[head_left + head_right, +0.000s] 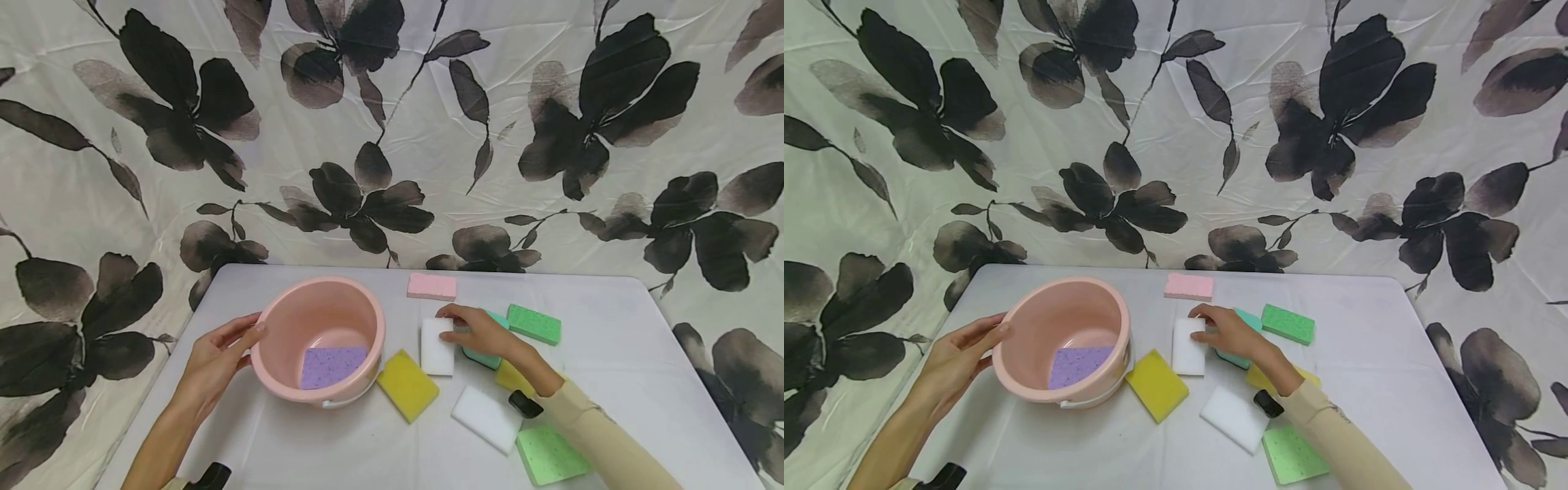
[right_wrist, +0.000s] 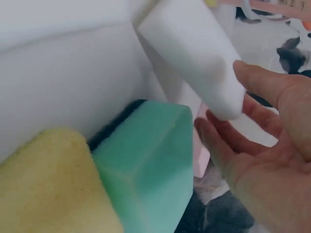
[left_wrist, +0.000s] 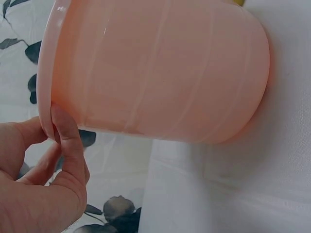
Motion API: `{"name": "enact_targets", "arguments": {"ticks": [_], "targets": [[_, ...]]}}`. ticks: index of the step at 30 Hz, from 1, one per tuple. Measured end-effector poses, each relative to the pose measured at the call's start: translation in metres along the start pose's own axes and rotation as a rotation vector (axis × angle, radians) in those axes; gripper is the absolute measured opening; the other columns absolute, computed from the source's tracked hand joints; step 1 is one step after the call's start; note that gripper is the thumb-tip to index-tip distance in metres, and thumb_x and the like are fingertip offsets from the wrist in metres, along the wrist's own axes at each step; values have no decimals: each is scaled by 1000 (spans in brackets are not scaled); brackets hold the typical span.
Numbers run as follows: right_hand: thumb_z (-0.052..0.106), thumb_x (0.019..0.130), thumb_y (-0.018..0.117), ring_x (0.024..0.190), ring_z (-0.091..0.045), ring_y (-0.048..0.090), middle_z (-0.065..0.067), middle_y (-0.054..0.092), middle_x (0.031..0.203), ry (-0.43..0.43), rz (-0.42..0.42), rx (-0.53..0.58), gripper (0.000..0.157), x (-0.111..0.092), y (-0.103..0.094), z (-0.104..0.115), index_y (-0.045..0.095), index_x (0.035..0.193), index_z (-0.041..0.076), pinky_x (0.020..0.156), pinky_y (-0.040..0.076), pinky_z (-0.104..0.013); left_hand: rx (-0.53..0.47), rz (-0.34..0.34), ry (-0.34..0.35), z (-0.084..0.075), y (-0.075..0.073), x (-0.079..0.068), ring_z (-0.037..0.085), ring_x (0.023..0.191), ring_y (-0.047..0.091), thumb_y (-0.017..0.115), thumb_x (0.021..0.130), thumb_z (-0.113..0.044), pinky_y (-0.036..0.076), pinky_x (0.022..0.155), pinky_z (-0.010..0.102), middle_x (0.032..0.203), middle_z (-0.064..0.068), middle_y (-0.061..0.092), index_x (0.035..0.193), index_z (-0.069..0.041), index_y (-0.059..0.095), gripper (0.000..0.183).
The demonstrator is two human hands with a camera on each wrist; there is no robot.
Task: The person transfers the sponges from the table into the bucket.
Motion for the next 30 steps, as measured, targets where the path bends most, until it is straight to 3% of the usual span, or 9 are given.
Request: {"name": "enact_targets", "arguments": {"ticks": [6, 12, 18, 26, 30], "targets": [[-6, 96, 67, 112, -42, 65, -26, 61, 131, -24, -18, 179, 36, -5, 1, -1, 59, 131, -9, 97, 56, -47, -9, -5, -6, 0, -1, 0, -2, 98, 65, 74, 95, -43, 58, 82, 19, 115, -19, 63, 149, -3, 51, 71], [1, 96, 71, 118, -40, 62, -26, 57, 134, 122, -87, 333, 44, -7, 2, -1, 55, 137, -7, 97, 56, -41, 17, -5, -1, 0, -1, -1, -2, 98, 65, 72, 95, -45, 58, 82, 19, 121, -13, 62, 150, -4, 51, 71], [3, 95, 73, 108, -30, 68, -23, 61, 123, 227, -119, 505, 39, -5, 5, 2, 58, 130, -4, 87, 61, -40, 13, 1, -15, 0, -2, -1, -2, 99, 65, 72, 95, -45, 58, 83, 18, 123, -13, 62, 151, -5, 50, 72], [2, 95, 73, 105, -28, 70, -24, 64, 121, 183, -150, 525, 40, -5, -6, 10, 60, 131, -5, 84, 62, -37, 13, 3, -21, 1, -1, -1, -3, 99, 65, 72, 95, -46, 58, 83, 18, 127, -9, 61, 152, -5, 49, 73], [2, 94, 74, 102, -23, 71, -24, 65, 119, 184, -169, 562, 40, -3, -15, 14, 61, 131, -6, 85, 62, -43, 6, 5, -17, 0, -1, -1, -3, 99, 65, 72, 95, -45, 58, 83, 18, 125, -11, 61, 151, -5, 49, 73]]}}
Point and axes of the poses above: each hand's wrist, its own x-axis towards the middle knuckle, its own y-axis out of the palm, z = x × y, the point moved 2 cm from there along x, towards the middle knuckle
